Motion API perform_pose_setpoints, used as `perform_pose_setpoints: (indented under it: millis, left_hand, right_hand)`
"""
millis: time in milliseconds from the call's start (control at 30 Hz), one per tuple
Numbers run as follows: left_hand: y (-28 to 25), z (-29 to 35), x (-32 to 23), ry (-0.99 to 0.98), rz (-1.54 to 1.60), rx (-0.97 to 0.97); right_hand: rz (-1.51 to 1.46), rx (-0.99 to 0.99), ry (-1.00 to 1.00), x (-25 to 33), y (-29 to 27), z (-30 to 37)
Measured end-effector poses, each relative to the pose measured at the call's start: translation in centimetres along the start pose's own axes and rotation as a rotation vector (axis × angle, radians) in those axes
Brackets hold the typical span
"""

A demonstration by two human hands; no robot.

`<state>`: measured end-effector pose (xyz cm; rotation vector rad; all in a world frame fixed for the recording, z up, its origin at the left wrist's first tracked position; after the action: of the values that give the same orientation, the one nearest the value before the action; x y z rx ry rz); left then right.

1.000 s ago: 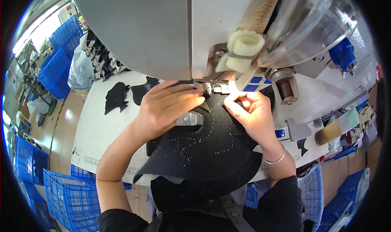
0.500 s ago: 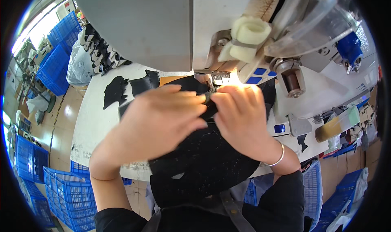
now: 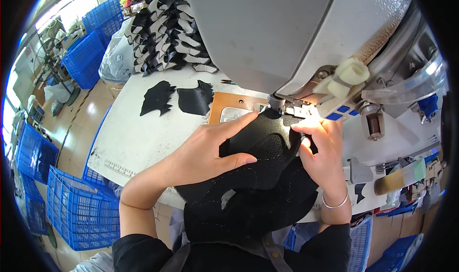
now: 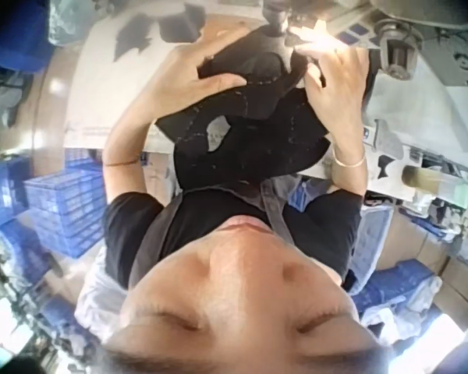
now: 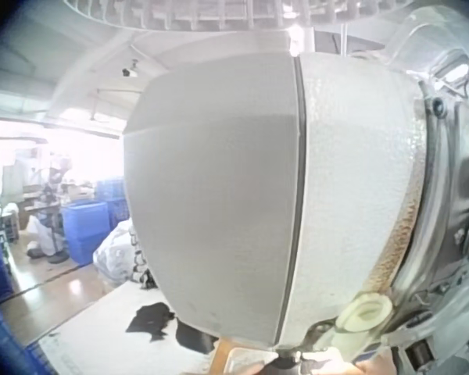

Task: The person stitches shoe upper pieces using a sewing machine, installs a bobbin into the machine, trims thread from the fabric with thread snips, and sews additional pieces onto the shoe upper.

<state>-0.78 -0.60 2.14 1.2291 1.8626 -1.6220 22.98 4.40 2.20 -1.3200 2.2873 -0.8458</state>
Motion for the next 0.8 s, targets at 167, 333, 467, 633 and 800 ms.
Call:
perform_pose_setpoints:
  millis: [167,333,467,633,800]
  left_hand:
    - [0.3,0.6,-0.6,-0.010,0.019,-0.017]
    - [0.5,1.0,-1.8,-0.117,-0.042,-0.075]
    - [0.9,0.9,-0.8,-0.192,0.011,-0.044]
    - [1.1,0.8,-0.7,-0.112,-0.002,-0.070]
    - [0.6,0.6,-1.3,-0.114,-0.055,-0.044]
  right_hand:
    - [-0.045,0.069,0.067,-0.4,-0.3,0.0]
    - [-0.072,-0.109,0.011,-1.4,1.1,0.6]
    - [-0.054,-0.198,0.102,-1.6,1.6,0.6]
    - [-0.120,-0.250,0.025,-2.5,2.4,1.5]
    - [-0.080,-0.202,-0.014,-2.4,2.1,1.6]
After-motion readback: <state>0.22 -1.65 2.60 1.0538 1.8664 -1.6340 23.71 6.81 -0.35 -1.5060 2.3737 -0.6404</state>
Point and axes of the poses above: each hand's wrist, its own z-axis away from the middle knuckle, its own y-axis out of the palm, x = y × z, the point moved 1 cm from there along -z, towards the middle knuckle, and after that the axes turned 9 degrees about -y, right-handed, at the moved point
